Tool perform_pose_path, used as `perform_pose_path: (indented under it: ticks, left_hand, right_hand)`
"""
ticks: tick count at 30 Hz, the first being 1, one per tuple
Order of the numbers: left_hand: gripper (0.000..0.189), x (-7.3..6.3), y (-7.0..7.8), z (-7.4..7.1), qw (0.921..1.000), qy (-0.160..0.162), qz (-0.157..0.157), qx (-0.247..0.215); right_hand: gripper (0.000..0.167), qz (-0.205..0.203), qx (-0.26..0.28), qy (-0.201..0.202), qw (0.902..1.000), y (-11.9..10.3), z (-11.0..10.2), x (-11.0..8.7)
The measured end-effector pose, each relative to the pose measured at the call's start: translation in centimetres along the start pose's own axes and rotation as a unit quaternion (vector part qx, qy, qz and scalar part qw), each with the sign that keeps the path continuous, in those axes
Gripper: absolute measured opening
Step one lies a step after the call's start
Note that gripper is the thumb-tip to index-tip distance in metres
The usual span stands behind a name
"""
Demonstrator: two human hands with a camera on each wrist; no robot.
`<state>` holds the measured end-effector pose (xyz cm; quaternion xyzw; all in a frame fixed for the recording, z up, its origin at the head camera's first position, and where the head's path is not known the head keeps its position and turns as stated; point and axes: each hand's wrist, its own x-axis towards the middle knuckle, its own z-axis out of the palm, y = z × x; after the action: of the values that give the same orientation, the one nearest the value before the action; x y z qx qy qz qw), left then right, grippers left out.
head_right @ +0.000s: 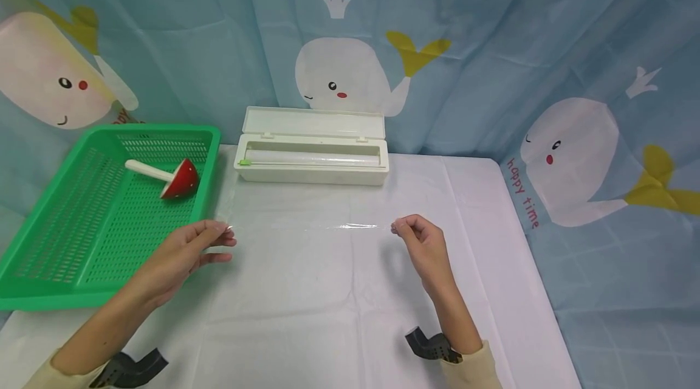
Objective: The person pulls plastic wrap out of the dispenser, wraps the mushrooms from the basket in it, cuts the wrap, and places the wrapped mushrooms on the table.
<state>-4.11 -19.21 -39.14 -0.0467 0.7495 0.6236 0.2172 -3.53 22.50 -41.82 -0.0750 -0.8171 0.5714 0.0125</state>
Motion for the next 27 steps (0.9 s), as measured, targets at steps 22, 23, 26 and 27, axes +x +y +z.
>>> perform_pose_path:
  ticks: [22, 23, 26, 27]
  left_hand:
    - [0.042, -0.47, -0.10, 0.19, 0.9999, 0.004, 0.007, -0.015]
    - [0.042, -0.49, -0.12, 0.18, 0.9999, 0.004, 0.007, -0.015]
    - [0.042, -0.57, -0.14, 0.20, 0.9999, 0.004, 0.006, -0.015]
    - [0.042, -0.60, -0.14, 0.21, 0.9999, 0.004, 0.005, -0.015]
  right_hand:
    - [0.030, -0.003, 0.007, 0.002, 1.0000, 0.18, 0.07, -0.67]
    - [0.030, -0.003, 0.008, 0.002, 1.0000, 0.17, 0.06, -0.69]
    - [0.030, -0.005, 0.010, 0.002, 0.9999, 0.12, 0.03, -0.76]
    - [0.030, -0.005, 0.011, 0.003, 0.9999, 0.10, 0.02, -0.79]
